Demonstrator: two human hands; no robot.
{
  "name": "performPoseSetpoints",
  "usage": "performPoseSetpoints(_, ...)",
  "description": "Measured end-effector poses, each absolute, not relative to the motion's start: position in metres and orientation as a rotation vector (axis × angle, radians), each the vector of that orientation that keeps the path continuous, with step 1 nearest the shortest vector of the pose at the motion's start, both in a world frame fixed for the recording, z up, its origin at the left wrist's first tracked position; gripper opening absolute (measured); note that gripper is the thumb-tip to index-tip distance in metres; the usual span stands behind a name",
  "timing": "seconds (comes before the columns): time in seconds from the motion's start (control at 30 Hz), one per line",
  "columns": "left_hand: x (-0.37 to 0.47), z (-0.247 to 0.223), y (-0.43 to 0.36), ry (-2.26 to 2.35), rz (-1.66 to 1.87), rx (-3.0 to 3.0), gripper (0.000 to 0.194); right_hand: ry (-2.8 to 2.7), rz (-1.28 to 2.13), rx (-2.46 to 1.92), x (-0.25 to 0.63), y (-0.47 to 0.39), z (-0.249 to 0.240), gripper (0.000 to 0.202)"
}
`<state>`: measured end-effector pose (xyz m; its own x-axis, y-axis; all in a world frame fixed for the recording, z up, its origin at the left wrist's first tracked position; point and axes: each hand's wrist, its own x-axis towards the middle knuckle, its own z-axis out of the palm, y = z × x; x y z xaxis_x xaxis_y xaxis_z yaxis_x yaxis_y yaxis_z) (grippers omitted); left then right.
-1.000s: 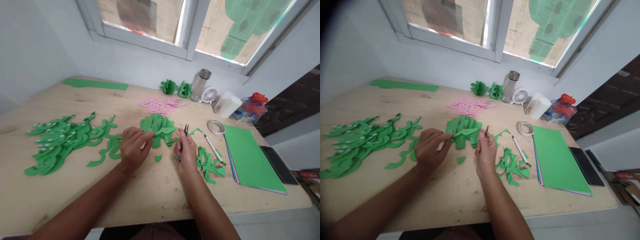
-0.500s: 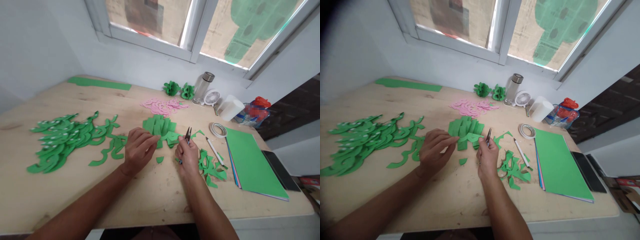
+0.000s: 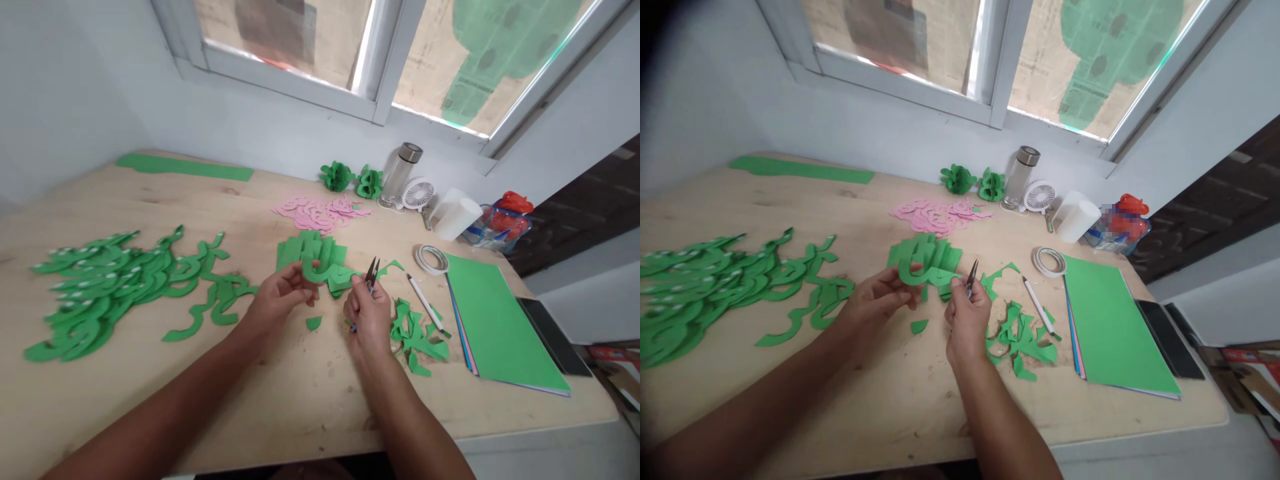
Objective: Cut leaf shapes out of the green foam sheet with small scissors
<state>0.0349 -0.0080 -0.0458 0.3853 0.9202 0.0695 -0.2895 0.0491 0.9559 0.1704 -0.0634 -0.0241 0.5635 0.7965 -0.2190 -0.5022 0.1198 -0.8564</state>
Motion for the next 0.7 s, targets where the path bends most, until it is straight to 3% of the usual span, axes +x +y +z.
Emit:
performPoseSetpoints(0.17, 0.039, -0.036, -0.019, 0.699, 0.919, 1.154, 0.016, -0.360, 0.976, -1.083, 0.166, -0.065, -0.026, 0.041)
performPoseSetpoints(0.7, 0.032, -0.041, -0.009, 0.832, 1.099, 1.095, 0.021, -0.462, 1.168, -1.192, 0.141, -0.073, -0.032, 0.027)
